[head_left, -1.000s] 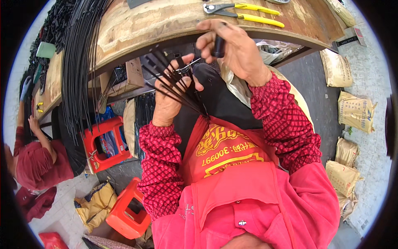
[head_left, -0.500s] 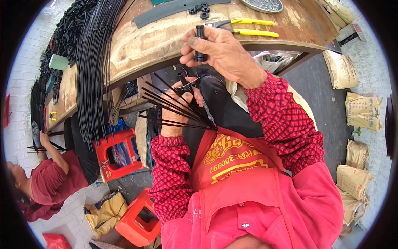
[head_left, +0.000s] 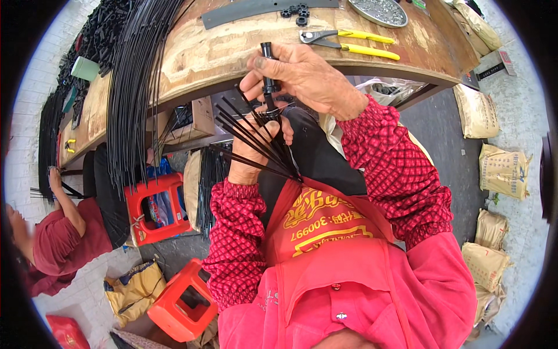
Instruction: Assembling a mechanical product by inserting black plastic strips into a central hub and trimming them with pliers.
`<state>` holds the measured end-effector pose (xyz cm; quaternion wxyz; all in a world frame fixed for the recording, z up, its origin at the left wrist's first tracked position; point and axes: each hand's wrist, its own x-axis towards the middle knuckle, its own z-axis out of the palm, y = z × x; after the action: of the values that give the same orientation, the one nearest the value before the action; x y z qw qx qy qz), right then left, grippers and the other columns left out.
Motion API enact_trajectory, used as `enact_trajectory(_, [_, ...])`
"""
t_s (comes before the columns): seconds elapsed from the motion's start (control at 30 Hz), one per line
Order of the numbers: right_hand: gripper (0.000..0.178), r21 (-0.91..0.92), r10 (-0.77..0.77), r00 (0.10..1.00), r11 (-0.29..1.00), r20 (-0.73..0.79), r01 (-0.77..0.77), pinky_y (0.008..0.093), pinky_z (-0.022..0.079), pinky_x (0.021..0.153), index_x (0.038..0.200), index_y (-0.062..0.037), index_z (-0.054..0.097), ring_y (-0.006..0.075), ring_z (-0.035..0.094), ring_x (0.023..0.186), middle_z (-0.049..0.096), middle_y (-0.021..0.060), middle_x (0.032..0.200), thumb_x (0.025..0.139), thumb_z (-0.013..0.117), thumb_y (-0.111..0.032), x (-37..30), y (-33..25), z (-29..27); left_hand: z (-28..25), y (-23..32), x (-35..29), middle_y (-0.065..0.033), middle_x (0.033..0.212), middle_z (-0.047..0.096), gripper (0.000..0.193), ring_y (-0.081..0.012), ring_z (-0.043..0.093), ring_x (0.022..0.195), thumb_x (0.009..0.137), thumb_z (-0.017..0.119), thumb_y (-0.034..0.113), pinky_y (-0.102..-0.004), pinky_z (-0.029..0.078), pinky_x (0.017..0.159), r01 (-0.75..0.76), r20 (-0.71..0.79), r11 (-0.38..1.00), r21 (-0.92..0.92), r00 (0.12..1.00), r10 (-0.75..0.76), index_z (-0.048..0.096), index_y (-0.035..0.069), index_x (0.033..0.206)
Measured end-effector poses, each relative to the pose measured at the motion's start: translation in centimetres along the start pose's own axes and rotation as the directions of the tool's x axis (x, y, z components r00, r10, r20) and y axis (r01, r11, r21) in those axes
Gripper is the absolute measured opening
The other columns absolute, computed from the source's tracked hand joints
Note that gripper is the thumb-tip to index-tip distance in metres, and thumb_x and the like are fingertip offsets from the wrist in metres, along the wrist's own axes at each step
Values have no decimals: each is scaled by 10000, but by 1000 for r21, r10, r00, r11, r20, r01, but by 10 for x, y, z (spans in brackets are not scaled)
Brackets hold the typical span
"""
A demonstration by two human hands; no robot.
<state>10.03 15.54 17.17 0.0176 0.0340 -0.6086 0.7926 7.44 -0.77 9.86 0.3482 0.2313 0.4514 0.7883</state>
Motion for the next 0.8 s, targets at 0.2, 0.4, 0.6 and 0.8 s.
enact_trajectory(0.2, [326, -81, -16, 1000, 997, -7, 16, 231, 511, 587, 1030, -18, 601, 148, 665, 797, 673, 94, 883, 921, 613, -324, 4, 0, -1, -3, 1, 1, -137, 731, 599, 303, -202, 584, 631, 853, 589, 93, -294, 501, 589, 37, -23, 999, 18, 999, -36, 526, -62, 1106])
enact_trajectory(0.4, [278, -213, -29, 1000, 977, 4, 29, 190, 471, 536, 958, -28, 630, 89, 624, 716, 669, 51, 797, 886, 663, -295, 9, 1, 6, -3, -2, 3, -140, 731, 596, 291, -200, 587, 635, 843, 610, 94, -294, 501, 583, 11, -18, 1000, -29, 1000, -12, 524, -59, 1076])
enact_trajectory(0.6, [314, -452, 17, 1000, 892, 21, -5, 198, 474, 579, 996, -17, 636, 64, 602, 712, 670, 21, 793, 913, 625, -320, 12, -1, -3, -10, -4, 5, -137, 727, 595, 243, -195, 585, 623, 862, 574, 79, -300, 510, 584, 6, 29, 1000, 13, 1000, -6, 534, -57, 1059])
enact_trajectory(0.8, [394, -255, -48, 995, 964, 89, 69, 228, 490, 648, 1229, 14, 549, 96, 609, 833, 674, 82, 980, 957, 553, -270, 7, 7, -9, -13, -6, 5, -134, 740, 606, 290, -201, 592, 622, 892, 577, 113, -296, 503, 574, -19, 31, 1000, 9, 999, 19, 548, -64, 1119])
